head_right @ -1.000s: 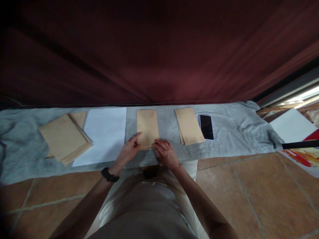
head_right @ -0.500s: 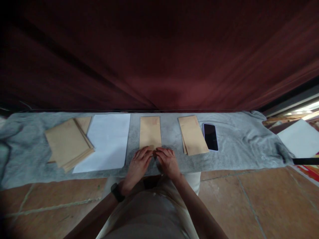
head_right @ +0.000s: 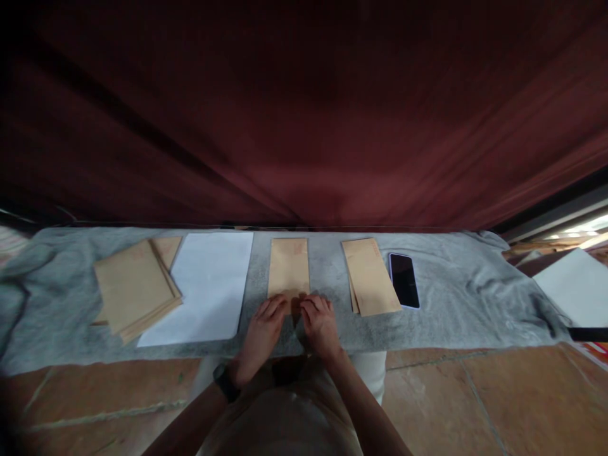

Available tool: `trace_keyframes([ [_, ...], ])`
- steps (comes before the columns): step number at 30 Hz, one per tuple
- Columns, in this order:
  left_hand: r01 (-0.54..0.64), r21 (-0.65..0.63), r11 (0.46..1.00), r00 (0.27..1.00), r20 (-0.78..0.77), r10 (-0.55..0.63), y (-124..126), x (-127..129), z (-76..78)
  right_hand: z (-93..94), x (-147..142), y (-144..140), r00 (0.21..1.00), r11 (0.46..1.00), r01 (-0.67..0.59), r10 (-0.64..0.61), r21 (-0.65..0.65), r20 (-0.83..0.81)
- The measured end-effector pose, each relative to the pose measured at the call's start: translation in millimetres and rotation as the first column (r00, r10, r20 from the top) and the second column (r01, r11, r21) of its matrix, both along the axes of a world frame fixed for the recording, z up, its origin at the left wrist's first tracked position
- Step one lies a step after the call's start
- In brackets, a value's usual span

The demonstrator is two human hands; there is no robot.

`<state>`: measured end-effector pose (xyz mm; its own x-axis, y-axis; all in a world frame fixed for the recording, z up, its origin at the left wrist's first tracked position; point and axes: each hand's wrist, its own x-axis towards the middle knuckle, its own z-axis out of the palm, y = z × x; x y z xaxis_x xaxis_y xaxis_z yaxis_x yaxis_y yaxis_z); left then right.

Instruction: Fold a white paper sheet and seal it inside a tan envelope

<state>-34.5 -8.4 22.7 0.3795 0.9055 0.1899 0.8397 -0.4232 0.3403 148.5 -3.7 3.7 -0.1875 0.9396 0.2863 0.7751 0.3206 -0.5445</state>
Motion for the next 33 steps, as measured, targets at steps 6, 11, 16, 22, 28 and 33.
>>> trace_keyframes([
  [6, 0.129, 0.109, 0.986, 0.986, -0.119, -0.116, -25, 7, -17.6, 0.0, -2, -4, 1.000, 1.000, -0.016, 0.016, 0.019, -0.003],
  [11, 0.084, 0.109, 0.990, 0.993, -0.092, -0.074, -31, 4, -32.1, 4.3, -17, -24, 0.995, 0.994, -0.094, 0.096, 0.063, -0.022],
  [16, 0.063, 0.114, 0.992, 0.995, -0.085, -0.053, -34, -2, -35.3, 5.6, -27, -40, 0.987, 0.988, -0.150, 0.151, -0.017, 0.053],
  [22, 0.051, 0.106, 0.993, 0.994, -0.106, -0.040, -38, -4, -32.8, 8.4, -22, -41, 0.977, 0.983, -0.179, 0.181, -0.031, 0.109],
  [28, 0.058, 0.104, 0.993, 0.996, -0.067, -0.052, -38, -11, -34.3, 10.6, -23, -42, 0.979, 0.984, -0.176, 0.177, -0.026, 0.097],
  [33, 0.042, 0.098, 0.994, 0.998, -0.041, -0.038, -40, -15, -33.2, 9.2, -25, -44, 0.984, 0.989, -0.145, 0.147, -0.020, 0.106],
])
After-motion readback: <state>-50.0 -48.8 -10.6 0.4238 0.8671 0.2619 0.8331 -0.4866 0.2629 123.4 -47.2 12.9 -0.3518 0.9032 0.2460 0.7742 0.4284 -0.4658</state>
